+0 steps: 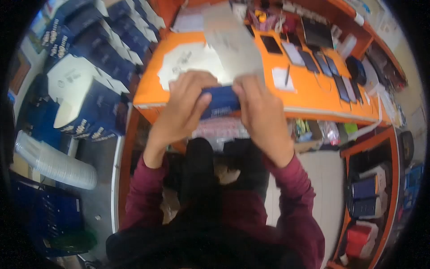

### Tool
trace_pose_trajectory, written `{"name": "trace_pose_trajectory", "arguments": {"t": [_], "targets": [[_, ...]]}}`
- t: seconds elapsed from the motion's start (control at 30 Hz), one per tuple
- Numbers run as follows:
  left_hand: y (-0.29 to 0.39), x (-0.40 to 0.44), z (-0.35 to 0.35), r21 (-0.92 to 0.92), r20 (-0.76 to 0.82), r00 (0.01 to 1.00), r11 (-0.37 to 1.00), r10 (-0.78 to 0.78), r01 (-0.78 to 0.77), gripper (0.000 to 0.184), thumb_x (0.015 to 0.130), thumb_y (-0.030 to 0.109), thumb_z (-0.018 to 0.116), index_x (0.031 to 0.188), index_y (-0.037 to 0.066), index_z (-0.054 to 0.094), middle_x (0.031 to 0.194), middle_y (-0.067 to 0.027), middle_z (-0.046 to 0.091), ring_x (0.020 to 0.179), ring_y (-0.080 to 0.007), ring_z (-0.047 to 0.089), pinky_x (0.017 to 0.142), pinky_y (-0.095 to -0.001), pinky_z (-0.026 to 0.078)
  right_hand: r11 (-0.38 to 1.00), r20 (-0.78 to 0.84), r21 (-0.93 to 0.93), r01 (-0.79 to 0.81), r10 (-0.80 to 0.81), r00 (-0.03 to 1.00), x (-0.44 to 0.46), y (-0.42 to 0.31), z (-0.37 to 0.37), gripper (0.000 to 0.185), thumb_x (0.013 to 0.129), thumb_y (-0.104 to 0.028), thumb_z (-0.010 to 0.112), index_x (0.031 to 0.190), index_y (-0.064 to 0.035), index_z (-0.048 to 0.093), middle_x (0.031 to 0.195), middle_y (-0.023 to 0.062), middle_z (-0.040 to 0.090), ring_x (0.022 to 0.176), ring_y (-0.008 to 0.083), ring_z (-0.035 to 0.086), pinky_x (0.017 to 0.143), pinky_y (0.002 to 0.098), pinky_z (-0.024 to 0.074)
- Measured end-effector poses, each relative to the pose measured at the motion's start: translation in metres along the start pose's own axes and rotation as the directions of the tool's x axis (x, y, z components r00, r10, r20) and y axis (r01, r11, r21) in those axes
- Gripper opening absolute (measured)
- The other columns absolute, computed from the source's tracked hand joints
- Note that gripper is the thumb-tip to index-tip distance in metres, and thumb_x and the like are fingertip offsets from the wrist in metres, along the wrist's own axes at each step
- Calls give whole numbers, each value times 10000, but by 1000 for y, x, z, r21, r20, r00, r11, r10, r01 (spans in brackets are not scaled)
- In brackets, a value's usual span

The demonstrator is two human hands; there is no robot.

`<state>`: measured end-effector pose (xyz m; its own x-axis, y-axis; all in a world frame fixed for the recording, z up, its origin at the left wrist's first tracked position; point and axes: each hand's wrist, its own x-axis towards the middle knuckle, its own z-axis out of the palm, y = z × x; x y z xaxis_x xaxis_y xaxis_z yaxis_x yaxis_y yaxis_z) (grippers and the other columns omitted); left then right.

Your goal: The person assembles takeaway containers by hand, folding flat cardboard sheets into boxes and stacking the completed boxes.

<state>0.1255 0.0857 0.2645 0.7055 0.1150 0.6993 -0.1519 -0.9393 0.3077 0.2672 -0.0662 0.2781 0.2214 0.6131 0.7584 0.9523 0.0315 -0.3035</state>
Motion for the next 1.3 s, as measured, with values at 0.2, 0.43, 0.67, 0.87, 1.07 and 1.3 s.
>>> {"name": "trace_pose_trajectory", "arguments": {"t": [0.2,0.43,0.67,0.87,1.07,1.3], "targets": [[15,1,-11,-3,-84,986,989,145,-146,406,964,208,664,1356,108,626,1079,-89,690,991,-277,609,880,-382,391,997,-104,81,18,-10,995,1,7,-6,82,980,-54,648,1048,-10,659,896,122,687,733,217,705,655,284,542],[8,-2,3,207,-262,919,947,294,-244,396,877,228,687,1269,169,678,924,52,663,849,-154,563,781,-395,324,979,-145,177,105,-80,986,-4,9,-3,174,1059,-94,566,1135,40,645,1069,85,678,869,114,666,768,246,560],[15,-2,-4,279,-304,886,922,349,-268,315,850,239,680,1152,149,704,861,64,594,826,-135,532,759,-403,301,948,-262,220,228,-167,950,4,0,4,117,1012,-27,610,1091,36,669,988,51,707,822,72,662,679,185,510],[40,-3,-31,607,-418,815,791,401,-78,253,871,237,657,1096,164,744,862,93,599,818,-102,514,772,-406,287,905,-241,368,213,-128,962,12,-15,25,482,1054,-244,562,1467,-21,454,1461,178,496,1332,290,508,1064,427,479],[24,-26,-126,829,-442,838,502,320,246,321,878,149,716,1187,212,772,832,51,686,685,-128,495,774,-335,304,891,-210,423,162,-78,975,18,-4,35,531,1049,-287,550,1520,-84,412,1604,204,324,1452,353,399,1138,490,416],[-35,-78,-210,634,-619,766,465,-174,618,317,905,222,744,1219,175,740,999,-96,714,966,-244,625,950,-399,349,903,-113,428,-46,104,988,4,38,50,480,1052,-235,532,1496,-74,448,1555,179,382,1424,322,432,1081,453,479]]}}
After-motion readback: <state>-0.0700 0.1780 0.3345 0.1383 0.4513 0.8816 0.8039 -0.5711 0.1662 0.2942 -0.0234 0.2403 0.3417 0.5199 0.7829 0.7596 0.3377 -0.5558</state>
